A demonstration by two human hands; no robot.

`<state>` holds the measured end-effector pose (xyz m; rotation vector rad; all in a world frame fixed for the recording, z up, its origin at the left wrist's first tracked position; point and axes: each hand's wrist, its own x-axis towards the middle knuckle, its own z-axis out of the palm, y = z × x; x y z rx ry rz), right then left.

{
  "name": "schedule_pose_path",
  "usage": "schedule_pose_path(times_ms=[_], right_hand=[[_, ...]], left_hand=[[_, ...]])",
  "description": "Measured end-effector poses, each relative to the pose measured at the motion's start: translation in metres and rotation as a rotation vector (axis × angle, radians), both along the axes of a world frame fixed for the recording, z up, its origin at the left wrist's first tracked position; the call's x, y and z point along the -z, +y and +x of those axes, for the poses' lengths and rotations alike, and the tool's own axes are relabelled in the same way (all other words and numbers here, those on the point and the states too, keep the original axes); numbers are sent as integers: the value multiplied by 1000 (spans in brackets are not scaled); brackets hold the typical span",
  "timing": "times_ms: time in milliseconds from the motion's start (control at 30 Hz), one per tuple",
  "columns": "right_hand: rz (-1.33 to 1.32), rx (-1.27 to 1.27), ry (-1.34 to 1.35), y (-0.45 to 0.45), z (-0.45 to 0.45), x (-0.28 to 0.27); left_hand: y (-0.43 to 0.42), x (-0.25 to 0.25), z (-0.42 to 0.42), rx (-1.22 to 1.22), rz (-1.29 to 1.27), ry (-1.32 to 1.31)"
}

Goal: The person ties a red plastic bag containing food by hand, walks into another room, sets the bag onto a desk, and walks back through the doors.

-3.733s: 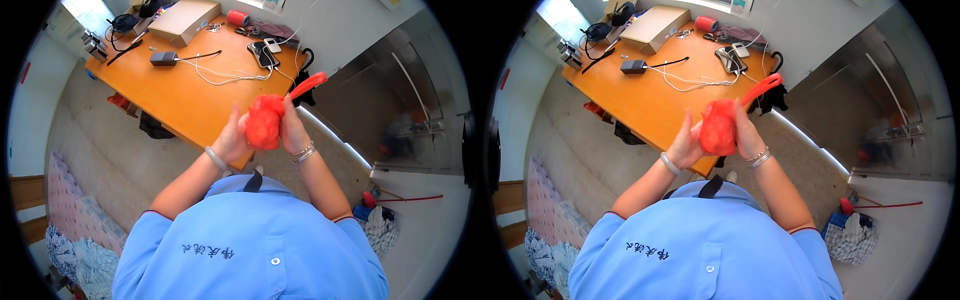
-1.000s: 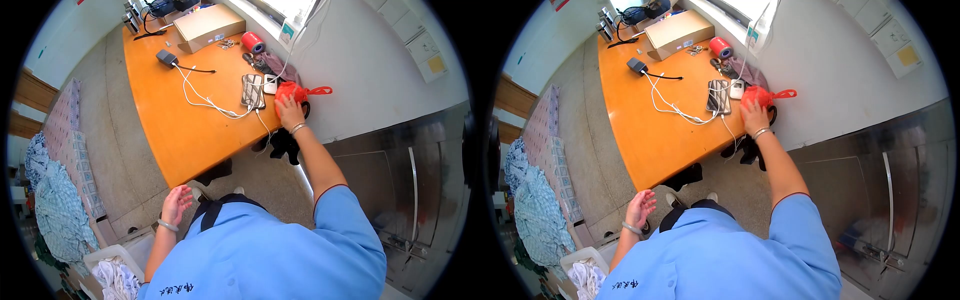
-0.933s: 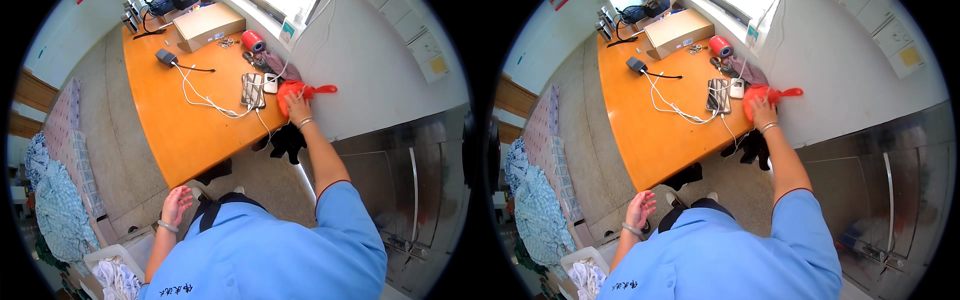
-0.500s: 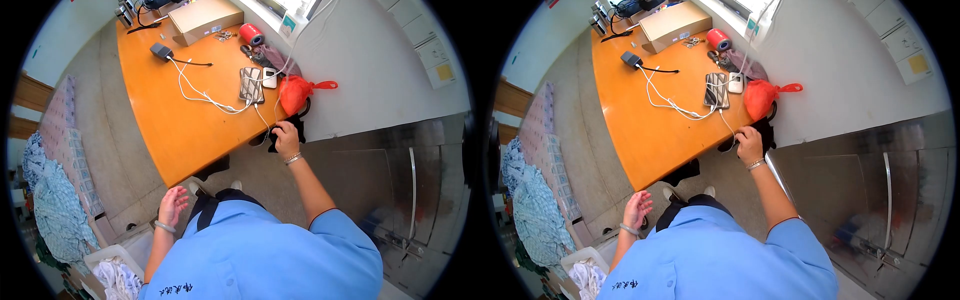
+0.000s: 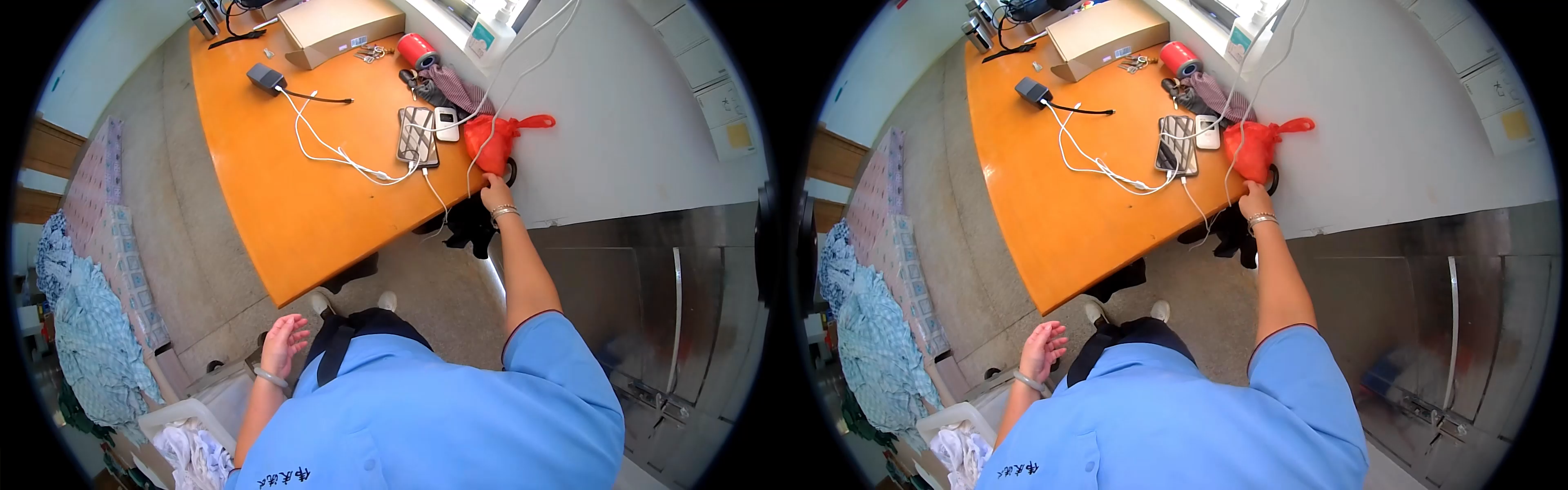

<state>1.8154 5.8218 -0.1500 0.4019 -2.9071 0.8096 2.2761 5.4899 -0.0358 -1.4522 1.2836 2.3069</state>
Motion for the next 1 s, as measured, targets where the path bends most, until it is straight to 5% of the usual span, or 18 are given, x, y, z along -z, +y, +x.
schedule_pose_path(times_ms=[233,300,333,433,567,767,833,1000], right_hand=[[-185,240,-302,15,104,24],[28,143,-616,29,149,83],[316,-85,-678,28,181,90],[515,-331,-1052,-3,265,72],[502,-323,-1190,-92,335,52],[539,-895,-1188,-294,379,14],[674,-1094,-1087,-376,388,-10],[756,-1083,-1206,-513,400,-33]], left_hand=[[-37,21,33,46,-40,-64],[-62,43,51,98,-86,-132],[-76,56,61,125,-110,-163],[-120,88,96,189,-155,-235],[-187,119,147,270,-188,-273],[-303,152,207,355,-431,-112],[-337,122,202,209,-461,-63],[-404,88,200,106,-593,-8]])
